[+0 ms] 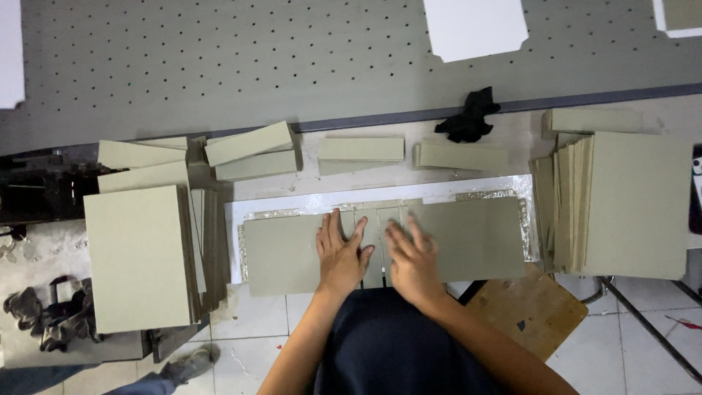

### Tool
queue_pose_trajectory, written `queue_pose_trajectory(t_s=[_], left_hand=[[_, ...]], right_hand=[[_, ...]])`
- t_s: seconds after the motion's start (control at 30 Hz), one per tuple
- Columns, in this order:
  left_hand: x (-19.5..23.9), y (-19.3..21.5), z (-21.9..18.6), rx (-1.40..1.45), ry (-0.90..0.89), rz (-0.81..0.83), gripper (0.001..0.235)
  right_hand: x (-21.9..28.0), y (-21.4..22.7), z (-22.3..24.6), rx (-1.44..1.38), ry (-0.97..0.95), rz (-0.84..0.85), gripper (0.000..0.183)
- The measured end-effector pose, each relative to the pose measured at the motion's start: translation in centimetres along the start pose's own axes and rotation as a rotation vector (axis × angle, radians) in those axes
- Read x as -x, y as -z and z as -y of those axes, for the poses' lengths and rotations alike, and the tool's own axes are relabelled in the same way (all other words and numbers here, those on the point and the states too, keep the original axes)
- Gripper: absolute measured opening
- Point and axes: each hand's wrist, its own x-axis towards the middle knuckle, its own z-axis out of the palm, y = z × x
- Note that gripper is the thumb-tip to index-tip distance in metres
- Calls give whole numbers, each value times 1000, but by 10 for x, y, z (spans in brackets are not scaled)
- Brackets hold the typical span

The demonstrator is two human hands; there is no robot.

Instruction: The person assembles folders by hand. They pick up a red cover sheet, align it with cardboard panels on a table, and press down firmly across the surface to bond the materials. They then lift the completed folder assembly.

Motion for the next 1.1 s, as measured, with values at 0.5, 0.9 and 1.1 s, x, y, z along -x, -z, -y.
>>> queue_pose_trajectory(t_s=[0.5, 0.9, 1.1], left_hand=[[-3, 8, 4, 11, 81, 100, 64], [-10, -17, 16, 44, 153, -83, 40], [-10, -18, 15, 48, 154, -129, 42]], right_hand=[[-3, -18, -12, 143, -74, -98, 57], [-243, 155, -278, 217, -359, -475, 30], [-300, 150, -356, 470, -556, -300, 46]])
